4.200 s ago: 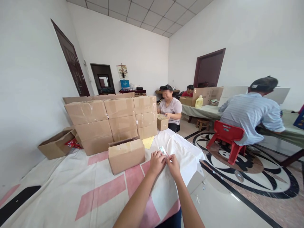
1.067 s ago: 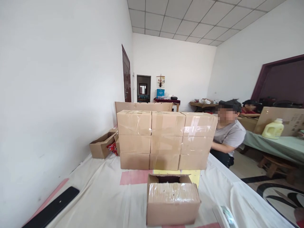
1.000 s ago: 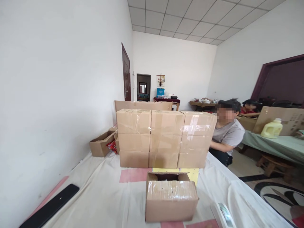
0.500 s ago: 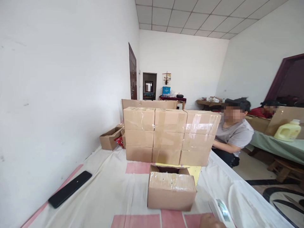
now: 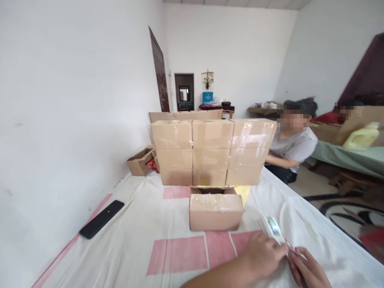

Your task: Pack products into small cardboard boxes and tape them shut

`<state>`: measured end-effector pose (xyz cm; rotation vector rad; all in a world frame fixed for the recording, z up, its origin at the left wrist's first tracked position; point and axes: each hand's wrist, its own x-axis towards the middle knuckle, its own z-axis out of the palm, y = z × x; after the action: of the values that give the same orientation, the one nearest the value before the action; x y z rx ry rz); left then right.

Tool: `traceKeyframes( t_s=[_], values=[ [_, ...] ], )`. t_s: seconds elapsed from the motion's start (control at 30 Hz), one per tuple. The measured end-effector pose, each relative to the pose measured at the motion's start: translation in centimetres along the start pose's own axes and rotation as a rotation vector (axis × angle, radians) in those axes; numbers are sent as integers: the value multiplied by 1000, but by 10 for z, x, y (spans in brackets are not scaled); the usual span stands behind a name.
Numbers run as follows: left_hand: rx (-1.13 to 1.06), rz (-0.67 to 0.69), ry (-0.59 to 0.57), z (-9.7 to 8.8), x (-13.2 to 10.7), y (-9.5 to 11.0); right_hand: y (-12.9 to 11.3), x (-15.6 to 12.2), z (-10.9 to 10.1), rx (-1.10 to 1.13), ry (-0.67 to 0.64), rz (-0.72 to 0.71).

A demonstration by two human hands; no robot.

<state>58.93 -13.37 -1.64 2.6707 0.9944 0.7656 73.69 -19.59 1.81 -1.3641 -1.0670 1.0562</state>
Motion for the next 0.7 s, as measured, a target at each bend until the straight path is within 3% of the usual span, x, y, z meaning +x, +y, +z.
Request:
traceKeyframes(
  t_s=[0.2,0.37,0.47,0.6,0.7],
  values=[
    [-1,-29,45,-32,-10,15,-19,-18,-15,-67,-127,76],
    [-58,-40,47,-30,-9,8,-22,-25,-39,-21,-97,273],
    [-76,-58,45,-27,-10,9,-27,-24,-48,-4,-169,399],
    [-63,-72,30,-29,-10,12,-28,-7,-40,34,-269,505],
    [-114,-88,33,-34,-10,14,-24,5,-22,48,-228,530]
  ],
)
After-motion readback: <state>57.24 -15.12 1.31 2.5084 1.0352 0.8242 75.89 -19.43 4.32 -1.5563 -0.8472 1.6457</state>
